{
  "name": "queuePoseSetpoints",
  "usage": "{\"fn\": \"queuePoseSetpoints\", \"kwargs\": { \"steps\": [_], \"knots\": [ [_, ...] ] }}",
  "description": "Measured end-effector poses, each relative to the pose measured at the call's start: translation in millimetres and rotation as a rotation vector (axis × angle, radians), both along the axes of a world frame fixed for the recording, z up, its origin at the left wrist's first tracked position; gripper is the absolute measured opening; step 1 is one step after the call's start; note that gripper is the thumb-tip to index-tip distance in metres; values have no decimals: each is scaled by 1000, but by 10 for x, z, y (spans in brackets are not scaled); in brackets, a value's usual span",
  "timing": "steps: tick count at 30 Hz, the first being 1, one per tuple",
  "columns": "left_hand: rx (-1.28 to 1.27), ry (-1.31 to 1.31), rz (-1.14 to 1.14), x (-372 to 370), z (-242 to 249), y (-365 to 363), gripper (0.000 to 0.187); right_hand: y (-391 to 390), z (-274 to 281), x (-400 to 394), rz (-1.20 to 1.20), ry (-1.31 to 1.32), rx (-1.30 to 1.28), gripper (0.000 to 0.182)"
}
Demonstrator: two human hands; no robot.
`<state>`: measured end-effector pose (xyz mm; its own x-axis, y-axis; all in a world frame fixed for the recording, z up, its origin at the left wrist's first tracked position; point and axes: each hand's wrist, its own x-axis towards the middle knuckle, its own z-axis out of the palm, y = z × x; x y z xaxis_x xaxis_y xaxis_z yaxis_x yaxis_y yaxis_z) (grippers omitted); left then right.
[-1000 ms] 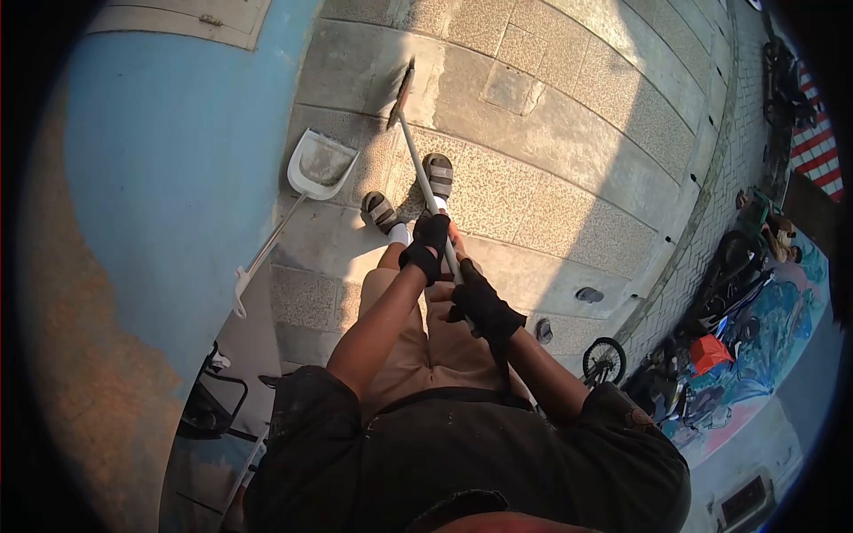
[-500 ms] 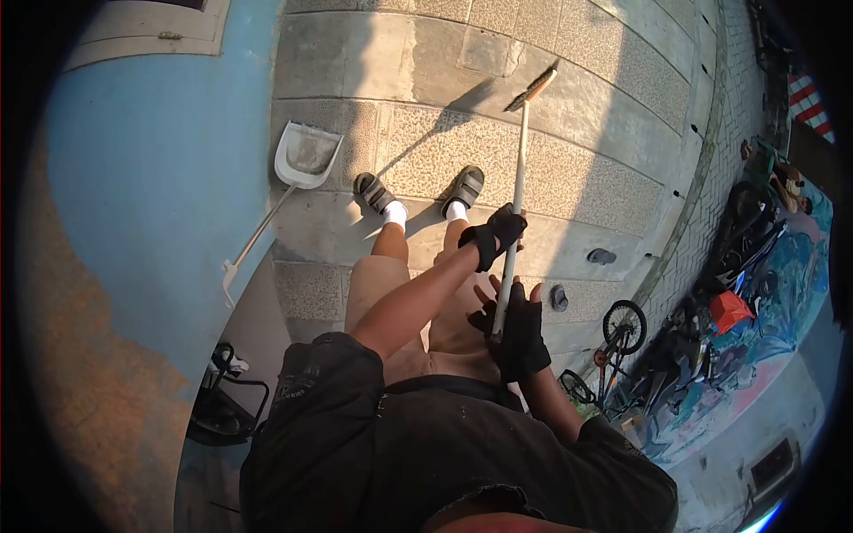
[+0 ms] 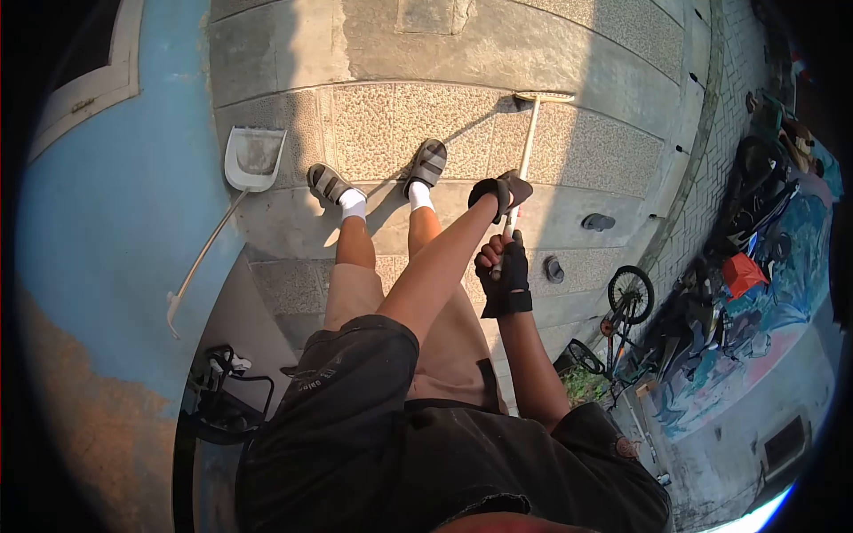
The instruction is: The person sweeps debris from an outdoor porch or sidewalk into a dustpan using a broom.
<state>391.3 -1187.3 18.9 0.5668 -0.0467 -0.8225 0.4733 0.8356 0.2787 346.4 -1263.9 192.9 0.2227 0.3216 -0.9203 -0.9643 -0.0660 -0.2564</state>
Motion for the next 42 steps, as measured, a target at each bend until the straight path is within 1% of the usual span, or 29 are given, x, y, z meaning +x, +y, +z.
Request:
{"fn": "queuePoseSetpoints", "kwargs": {
  "steps": [2,4,6,7,9,10,12,13,14,16,17,18,19,20,21,22,23,25,27,28,30,32,33,36,37,38,39,40,42],
  "knots": [
    [39,38,156,-332,306,86,25,11,147,-110,80,95,2,9],
    [101,181,53,-693,568,192,18,110,468,-276,121,198,-37,11],
    [77,175,128,-994,856,220,18,-32,608,-329,198,273,-32,3],
    [70,175,154,-1086,969,200,17,-56,696,-288,189,273,-22,3],
    [75,171,172,-1087,1157,86,20,-95,973,-158,299,243,-43,16],
    [86,163,172,-996,1236,44,23,-143,1070,-85,335,198,-28,38],
    [121,136,160,-744,1368,-15,31,-190,1217,40,325,126,-74,54],
    [140,120,152,-579,1414,-16,36,-244,1200,89,351,52,-80,54],
    [161,110,138,-397,1422,-17,41,-256,1151,146,380,-5,-128,52],
    [183,113,102,-28,1320,-17,51,-207,1000,241,279,-75,-180,51],
    [192,109,75,106,1210,-8,56,-192,881,304,324,-114,-213,48],
    [200,100,45,193,1055,-57,61,-211,740,357,302,-106,-162,46],
    [230,71,-4,144,853,-123,69,-243,607,371,289,-52,-193,45],
    [261,42,-52,80,802,-80,78,-210,556,365,274,3,-220,44],
    [244,112,-71,-56,782,-85,81,-200,553,329,281,59,-229,44],
    [289,157,-95,-234,669,-153,81,-153,596,235,288,120,-240,44],
    [364,219,-92,-451,600,-218,76,-213,554,84,297,178,-198,45],
    [201,277,1,-973,791,-147,77,-226,581,-312,372,220,-191,46],
    [411,274,9,-1508,602,-214,80,-186,571,-621,452,278,-159,47],
    [412,278,11,-1565,666,-227,80,-188,556,-746,468,326,-124,48],
    [338,263,41,-1642,867,-141,81,-115,661,-867,501,293,-147,45],
    [267,244,73,-1722,1079,2,81,-42,788,-839,572,213,-111,31],
    [233,236,93,-1777,1165,71,82,19,919,-799,586,169,-141,35],
    [188,195,45,-1679,1269,13,73,-126,1122,-904,493,18,-195,50],
    [188,182,9,-1569,1350,6,69,-161,1122,-990,498,15,-193,50],
    [195,176,-24,-1485,1549,93,65,-230,1074,-1073,467,-62,-220,50],
    [193,178,19,-1459,1567,63,59,-277,1002,-1143,437,-139,-245,51],
    [191,177,29,-1523,1470,89,59,-279,910,-1193,447,-143,-246,51],
    [28,246,-69,-1701,1070,93,53,-193,655,-1265,520,-54,-276,45]
  ]
}}
